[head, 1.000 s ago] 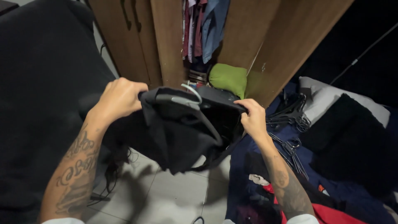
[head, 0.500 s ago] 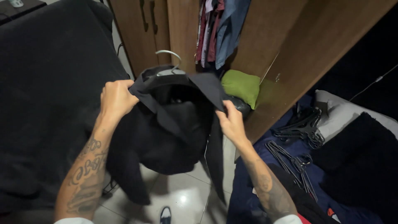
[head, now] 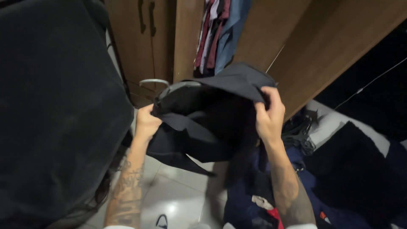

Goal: The person picks up a jacket and a pair of pants from a bed, places them onto hangers, and then hangs them inside a wooden wardrobe.

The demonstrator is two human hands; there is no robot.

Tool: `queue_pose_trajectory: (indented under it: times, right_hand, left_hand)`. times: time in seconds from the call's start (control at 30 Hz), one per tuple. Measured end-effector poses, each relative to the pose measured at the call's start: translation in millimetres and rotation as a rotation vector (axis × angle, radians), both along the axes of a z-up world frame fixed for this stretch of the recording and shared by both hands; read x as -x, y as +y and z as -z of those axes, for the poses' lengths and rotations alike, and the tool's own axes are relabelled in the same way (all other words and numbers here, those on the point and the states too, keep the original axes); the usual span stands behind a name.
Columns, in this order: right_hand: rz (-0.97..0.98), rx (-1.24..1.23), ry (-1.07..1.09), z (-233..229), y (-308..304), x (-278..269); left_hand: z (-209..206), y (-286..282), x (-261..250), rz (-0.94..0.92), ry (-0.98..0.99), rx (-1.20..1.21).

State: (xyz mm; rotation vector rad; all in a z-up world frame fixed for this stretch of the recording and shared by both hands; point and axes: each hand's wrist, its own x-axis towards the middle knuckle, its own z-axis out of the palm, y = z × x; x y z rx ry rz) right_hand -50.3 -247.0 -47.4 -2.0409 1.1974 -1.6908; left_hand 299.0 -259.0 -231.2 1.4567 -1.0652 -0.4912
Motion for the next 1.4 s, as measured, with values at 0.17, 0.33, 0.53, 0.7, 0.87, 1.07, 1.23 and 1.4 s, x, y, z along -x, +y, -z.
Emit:
queue_pose_trajectory:
  times: [0.17, 0.33, 0.53, 0.7, 0.87, 1.07, 1.23, 1.4]
  right_hand:
    - [0.065, 0.097, -0.045, -11.4, -4.8, 15.9]
    - [0.122, 0.128, -0.144, -10.3, -0.4, 22.5]
    - [0.212, 0.116, -0.063, 35.7, 26.0, 5.7]
    - [0.064, -0.421, 0.792, 105.1, 46.2, 12.3]
    - [0.226, 0.091, 0.505, 21.1, 27.3, 38.2]
    - [0.012, 0.067, 0.794, -11.6, -17.7, 22.9]
    - [0.013, -0.152, 0.583, 7.1, -34.9, 7.1]
    - [-0.108, -0.271, 0.252, -25.6, -14.9, 6.1]
  left_hand:
    - [-17.1, -19.5, 73.8, 0.088, -0.035, -0.066]
    - [-27.4, -31.8, 60.4, 0.101, -0.072, -0.13]
    - [-60.0, -35.6, 64.1, 0.063, -0.141, -0.198]
    - [-85.5, -19.0, 41.9, 0.103, -0.156, -0.172]
    - [-119.1, -7.1, 22.5, 0.17, -0.283, -0.079]
    - [-154.0, -13.6, 28.6, 0.321, -0.431, 0.041]
    - [-186.8, -12.2, 36.6, 0.384, -0.653, 0.076]
    - [-222.1, 16.3, 17.3, 0.47, -0.932, -0.071]
